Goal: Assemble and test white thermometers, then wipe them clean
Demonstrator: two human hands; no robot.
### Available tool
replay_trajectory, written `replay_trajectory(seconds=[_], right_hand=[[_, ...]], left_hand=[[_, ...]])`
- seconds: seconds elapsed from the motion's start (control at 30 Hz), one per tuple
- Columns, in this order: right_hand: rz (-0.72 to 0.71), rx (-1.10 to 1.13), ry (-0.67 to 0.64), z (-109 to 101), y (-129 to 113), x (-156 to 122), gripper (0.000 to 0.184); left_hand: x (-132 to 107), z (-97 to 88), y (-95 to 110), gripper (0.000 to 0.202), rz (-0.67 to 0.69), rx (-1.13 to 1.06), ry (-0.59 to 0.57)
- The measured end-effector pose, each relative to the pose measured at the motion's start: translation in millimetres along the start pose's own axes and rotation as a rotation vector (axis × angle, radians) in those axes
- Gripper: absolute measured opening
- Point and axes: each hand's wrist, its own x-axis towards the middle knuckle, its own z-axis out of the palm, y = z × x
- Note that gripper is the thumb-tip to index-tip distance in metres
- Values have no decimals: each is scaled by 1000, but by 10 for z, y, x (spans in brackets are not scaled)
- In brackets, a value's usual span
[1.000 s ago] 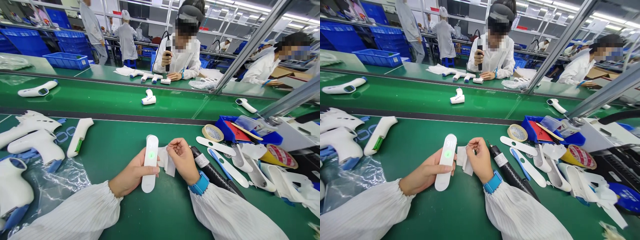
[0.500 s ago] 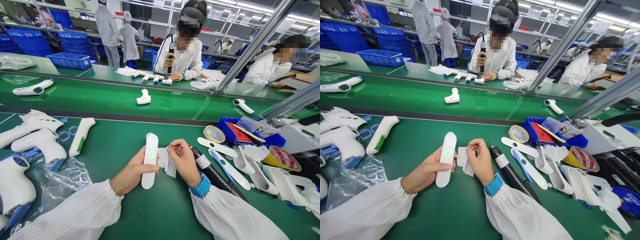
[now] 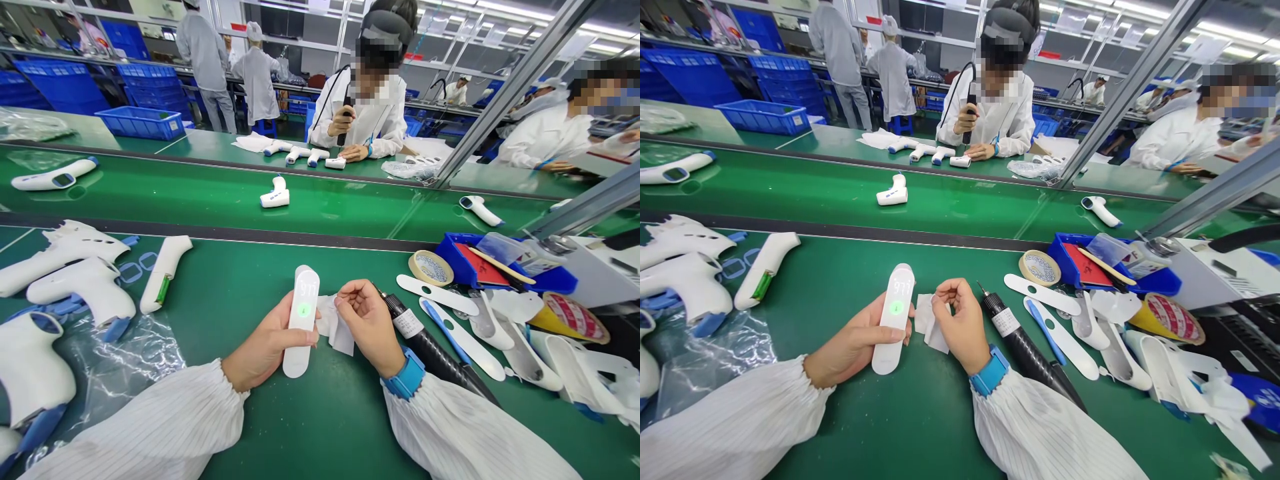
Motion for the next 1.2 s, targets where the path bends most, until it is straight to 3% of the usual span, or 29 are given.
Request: replay_trajectory(seconds=[0.23, 0.47, 0.83, 1.2], right_hand=[[-24, 16, -19, 7, -38, -24, 11], [-77, 85, -138, 55, -181, -142, 12], [-433, -329, -180, 141, -245, -217, 15], [-809, -590, -260, 91, -166, -157, 21]], left_hand=[[4, 1, -5, 36, 6, -2, -9], [11, 9, -9, 44, 36, -52, -29], [22, 25, -28, 38, 50, -79, -60], [22, 28, -34, 42, 42, -93, -72]])
